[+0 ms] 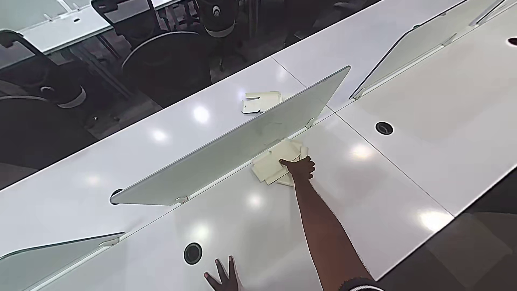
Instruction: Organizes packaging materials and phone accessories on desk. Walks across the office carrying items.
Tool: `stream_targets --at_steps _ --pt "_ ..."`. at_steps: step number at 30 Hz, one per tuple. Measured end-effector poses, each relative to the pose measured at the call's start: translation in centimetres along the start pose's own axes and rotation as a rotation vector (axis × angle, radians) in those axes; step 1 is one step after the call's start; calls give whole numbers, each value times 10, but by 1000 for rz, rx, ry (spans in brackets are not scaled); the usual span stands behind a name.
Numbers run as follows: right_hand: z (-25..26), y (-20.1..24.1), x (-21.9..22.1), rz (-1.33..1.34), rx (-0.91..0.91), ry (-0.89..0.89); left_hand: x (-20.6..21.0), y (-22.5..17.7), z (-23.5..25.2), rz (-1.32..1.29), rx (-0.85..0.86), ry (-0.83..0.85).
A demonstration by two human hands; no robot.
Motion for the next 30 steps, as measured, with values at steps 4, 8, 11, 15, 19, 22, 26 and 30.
stream_targets --at_steps 4,8,11,15,19,22,26,30 --pt "-65 -35 6 -237 -200 182 6 3 3 -13 19 -19" --pt "-176 -112 48 -480 -407 251 -24 1 -2 -141 36 151" --pt "-271 -176 80 -542 -572 310 -33 20 -3 -348 144 194" --pt "-396 -255 125 -391 -463 416 0 106 -55 -625 264 -144" --pt "-479 -299 157 -60 -294 515 51 173 -121 -703 99 -164" --pt "-526 -317 162 183 -310 817 76 195 -149 -669 36 38" --pt "-566 -297 131 440 -305 1080 46 210 -140 -965 82 187" --pt "-608 -250 69 495 -354 1250 -22 216 -153 -1282 409 247"
Point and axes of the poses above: each hand's wrist, its own z-axis towards the middle knuckle, its own x-axis out of the palm, y = z × x, the point moved 1 cm from there along z, towards the middle knuckle, and after that the axes turned 9 degrees about -z, right-handed, at the moved point
